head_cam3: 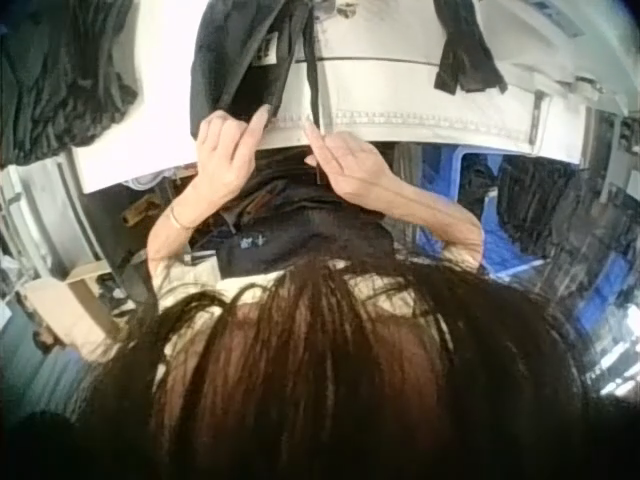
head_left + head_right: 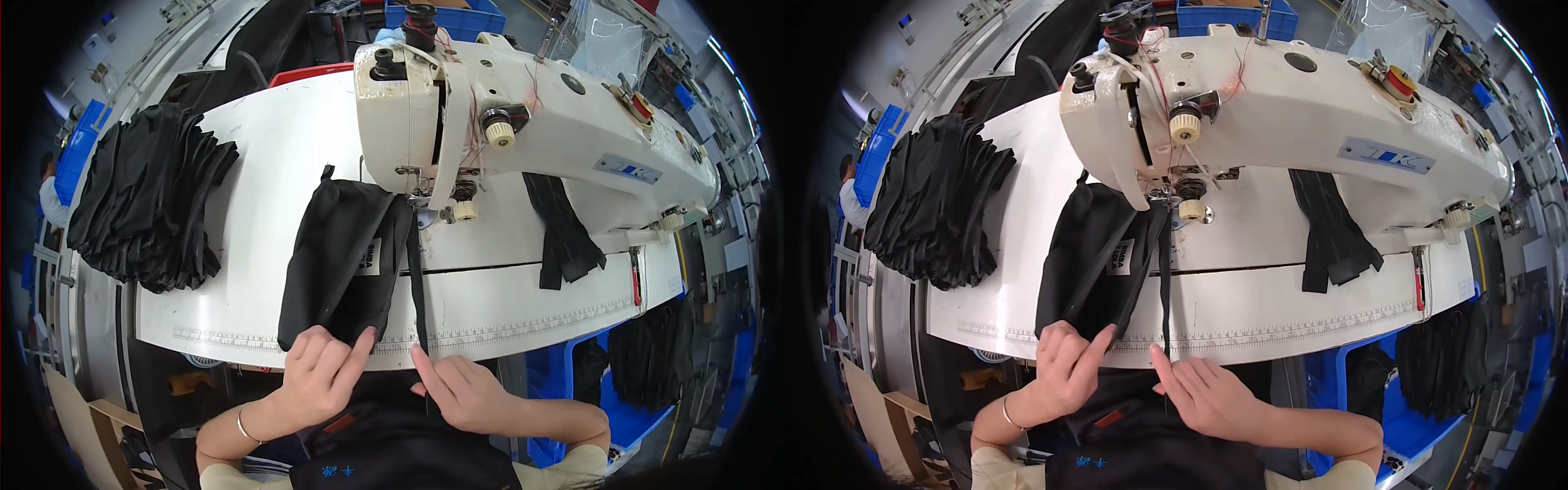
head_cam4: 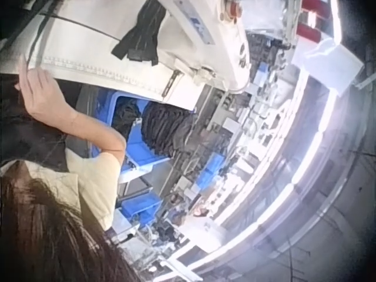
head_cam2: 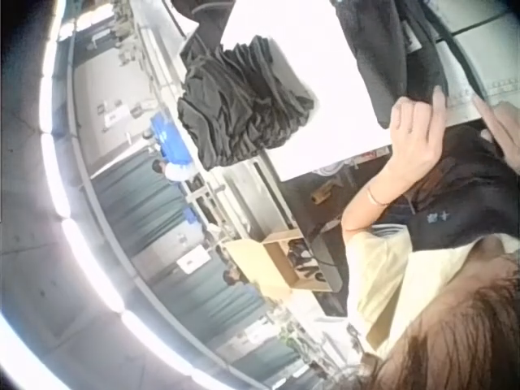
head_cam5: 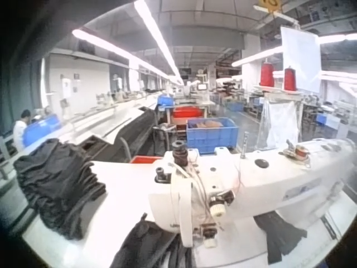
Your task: The person is sewing pieces of black fabric using an industrial sewing machine in a workshop environment.
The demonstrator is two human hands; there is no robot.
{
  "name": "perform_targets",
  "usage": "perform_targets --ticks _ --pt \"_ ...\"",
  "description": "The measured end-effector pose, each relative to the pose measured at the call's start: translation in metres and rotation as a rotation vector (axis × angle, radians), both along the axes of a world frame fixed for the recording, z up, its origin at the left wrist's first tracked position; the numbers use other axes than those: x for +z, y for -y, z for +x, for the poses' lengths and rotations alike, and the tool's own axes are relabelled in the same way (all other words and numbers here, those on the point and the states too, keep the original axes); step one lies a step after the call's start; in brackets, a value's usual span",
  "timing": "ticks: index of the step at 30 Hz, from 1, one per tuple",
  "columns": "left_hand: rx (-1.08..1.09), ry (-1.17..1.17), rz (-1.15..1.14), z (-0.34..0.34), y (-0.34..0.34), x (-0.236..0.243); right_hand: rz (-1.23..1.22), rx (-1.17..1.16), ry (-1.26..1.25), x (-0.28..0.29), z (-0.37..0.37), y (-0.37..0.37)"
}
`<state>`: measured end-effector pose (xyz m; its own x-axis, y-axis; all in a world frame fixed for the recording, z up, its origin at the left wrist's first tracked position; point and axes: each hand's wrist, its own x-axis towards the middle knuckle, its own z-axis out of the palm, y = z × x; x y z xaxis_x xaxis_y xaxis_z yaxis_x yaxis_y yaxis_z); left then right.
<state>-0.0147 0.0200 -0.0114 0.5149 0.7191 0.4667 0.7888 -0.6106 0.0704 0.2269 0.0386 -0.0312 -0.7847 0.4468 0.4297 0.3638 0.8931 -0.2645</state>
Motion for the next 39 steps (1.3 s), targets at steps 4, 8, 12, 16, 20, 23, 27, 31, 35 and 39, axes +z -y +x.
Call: perform_targets --ticks 4,8,12,16,20,23,27,31,35,39 --pt "0.086 0.185 0.037 -0.002 -0.001 -0.004 0.211 -0.052 0.059 0.006 0.004 0.007" --pt "0.170 0.640 -0.328 -0.004 -0.018 0.011 0.232 -0.013 0.104 0.000 0.005 0.003" --pt "0.586 1.246 -0.403 -0.025 -0.100 0.038 0.289 0.098 0.206 -0.009 0.010 -0.004" --pt "0.345 0.834 -0.492 -0.047 -0.141 0.074 0.252 0.140 0.213 -0.013 0.014 -0.004" --pt "-0.129 0.103 -0.227 -0.025 -0.072 0.073 0.218 0.107 0.166 -0.019 0.013 -0.003" --pt "-0.386 -0.248 0.049 0.012 -0.025 0.021 0.207 0.088 0.151 -0.022 0.014 -0.002" --pt "-0.259 -0.071 0.020 0.025 -0.007 -0.029 0.174 0.077 0.137 -0.022 0.016 -0.001" --pt "-0.234 -0.005 0.003 0.023 -0.005 -0.041 0.200 0.082 0.134 -0.022 0.017 -0.002" --pt "-0.217 0.063 -0.125 0.023 -0.006 -0.034 0.212 0.083 0.140 -0.022 0.016 -0.003" --pt "-0.103 0.190 -0.156 0.016 -0.010 -0.014 0.206 0.089 0.160 -0.020 0.016 -0.004"
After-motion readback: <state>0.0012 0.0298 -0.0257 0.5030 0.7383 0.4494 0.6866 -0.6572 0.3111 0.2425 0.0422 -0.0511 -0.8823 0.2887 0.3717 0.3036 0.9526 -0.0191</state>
